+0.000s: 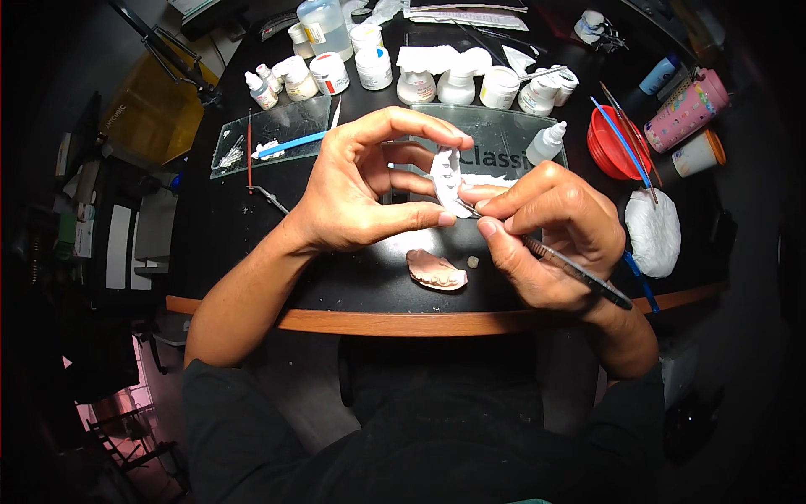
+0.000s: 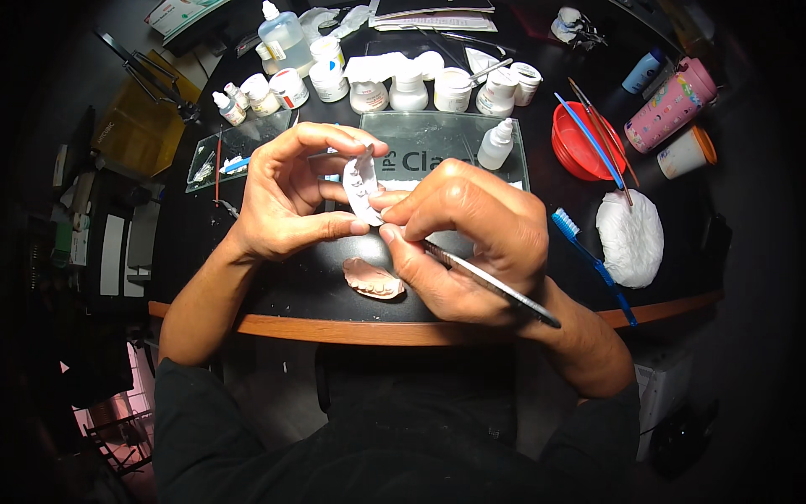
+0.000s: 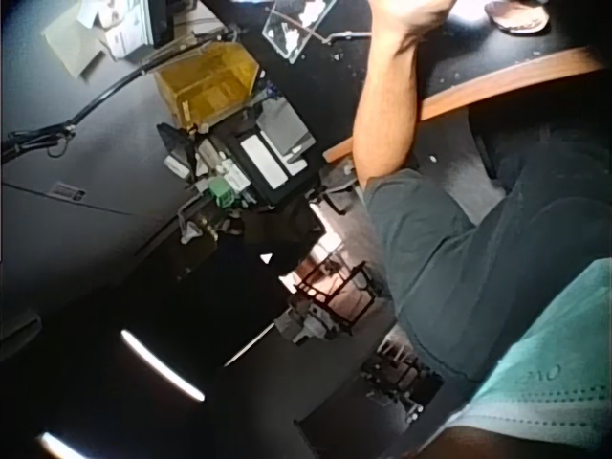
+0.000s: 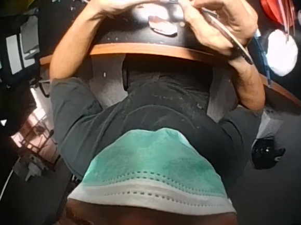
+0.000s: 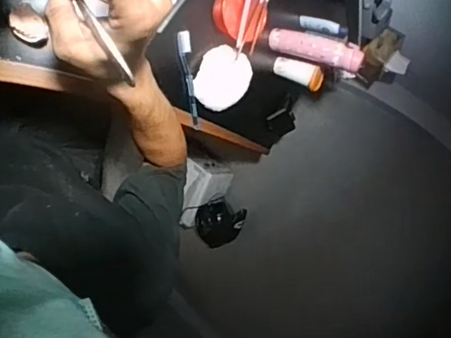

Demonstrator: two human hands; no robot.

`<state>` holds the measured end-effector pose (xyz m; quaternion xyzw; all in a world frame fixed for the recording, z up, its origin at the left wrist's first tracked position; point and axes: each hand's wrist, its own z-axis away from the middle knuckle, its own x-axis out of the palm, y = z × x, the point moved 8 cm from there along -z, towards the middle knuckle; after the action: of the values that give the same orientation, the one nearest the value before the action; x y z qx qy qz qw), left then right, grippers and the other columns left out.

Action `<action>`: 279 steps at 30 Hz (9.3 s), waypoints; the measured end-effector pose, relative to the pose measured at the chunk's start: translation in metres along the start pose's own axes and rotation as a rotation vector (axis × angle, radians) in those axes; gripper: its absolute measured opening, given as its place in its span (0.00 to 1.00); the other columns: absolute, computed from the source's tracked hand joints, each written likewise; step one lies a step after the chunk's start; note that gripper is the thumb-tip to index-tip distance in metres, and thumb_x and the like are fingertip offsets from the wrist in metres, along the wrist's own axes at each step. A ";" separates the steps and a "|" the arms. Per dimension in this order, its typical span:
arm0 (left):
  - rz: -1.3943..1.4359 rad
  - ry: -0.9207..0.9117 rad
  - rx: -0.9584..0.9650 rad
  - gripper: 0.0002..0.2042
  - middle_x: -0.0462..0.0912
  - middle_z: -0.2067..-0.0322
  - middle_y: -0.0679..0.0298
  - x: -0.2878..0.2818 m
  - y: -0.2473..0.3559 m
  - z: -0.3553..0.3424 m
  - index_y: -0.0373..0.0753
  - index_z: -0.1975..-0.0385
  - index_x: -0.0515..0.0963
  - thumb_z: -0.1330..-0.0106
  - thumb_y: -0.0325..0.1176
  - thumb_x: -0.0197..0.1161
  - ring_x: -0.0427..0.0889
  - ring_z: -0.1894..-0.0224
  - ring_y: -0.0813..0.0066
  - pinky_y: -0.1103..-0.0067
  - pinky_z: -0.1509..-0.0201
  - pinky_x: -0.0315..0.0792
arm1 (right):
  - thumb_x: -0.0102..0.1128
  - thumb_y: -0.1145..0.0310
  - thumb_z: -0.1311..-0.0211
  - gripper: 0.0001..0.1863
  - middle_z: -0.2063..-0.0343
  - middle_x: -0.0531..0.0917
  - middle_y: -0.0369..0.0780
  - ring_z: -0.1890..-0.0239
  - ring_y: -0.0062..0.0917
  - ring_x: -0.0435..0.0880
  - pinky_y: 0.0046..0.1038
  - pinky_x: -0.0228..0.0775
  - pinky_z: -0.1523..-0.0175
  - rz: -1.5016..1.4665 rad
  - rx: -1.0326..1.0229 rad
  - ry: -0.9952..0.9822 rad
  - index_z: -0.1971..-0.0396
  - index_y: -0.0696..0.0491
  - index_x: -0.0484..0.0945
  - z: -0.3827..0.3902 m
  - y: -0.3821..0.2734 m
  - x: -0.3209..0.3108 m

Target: The person scrapes a dental mold using a metal tool, cleans it with a toothbrush, and fits a dental crown piece onto the mold by hand.

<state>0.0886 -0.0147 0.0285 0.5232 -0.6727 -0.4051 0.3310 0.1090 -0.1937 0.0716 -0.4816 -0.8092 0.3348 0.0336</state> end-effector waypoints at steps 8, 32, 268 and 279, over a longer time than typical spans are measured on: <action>0.048 -0.033 -0.066 0.32 0.76 0.34 0.38 0.006 0.001 -0.001 0.29 0.36 0.75 0.44 0.09 0.75 0.81 0.34 0.51 0.62 0.38 0.87 | 0.71 0.91 0.44 0.11 0.68 0.87 0.47 0.60 0.30 0.93 0.25 0.87 0.56 -0.182 0.129 -0.004 0.71 0.60 0.79 0.003 0.012 -0.003; 0.004 -0.081 -0.120 0.31 0.77 0.34 0.41 0.008 -0.002 0.001 0.27 0.35 0.76 0.41 0.11 0.74 0.85 0.39 0.59 0.65 0.38 0.87 | 0.72 0.90 0.45 0.12 0.70 0.86 0.46 0.61 0.32 0.94 0.27 0.88 0.57 -0.101 0.103 -0.066 0.74 0.60 0.76 0.001 0.011 -0.001; -1.036 0.092 0.314 0.28 0.92 0.54 0.58 -0.006 0.026 0.000 0.37 0.51 0.86 0.52 0.40 0.88 0.91 0.48 0.61 0.58 0.31 0.74 | 0.64 0.77 0.43 0.07 0.61 0.81 0.48 0.63 0.44 0.88 0.43 0.83 0.58 0.533 0.219 -0.988 0.65 0.62 0.81 0.024 0.018 0.050; -1.067 0.133 0.397 0.27 0.91 0.55 0.63 -0.003 0.033 0.003 0.40 0.52 0.84 0.50 0.43 0.86 0.90 0.49 0.65 0.60 0.32 0.71 | 0.63 0.72 0.28 0.08 0.60 0.77 0.49 0.66 0.49 0.85 0.46 0.78 0.60 0.316 0.394 -0.854 0.63 0.61 0.77 0.023 0.023 0.035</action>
<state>0.0723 -0.0074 0.0560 0.8669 -0.3563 -0.3481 0.0176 0.0987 -0.1700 0.0313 -0.4027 -0.5893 0.6497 -0.2615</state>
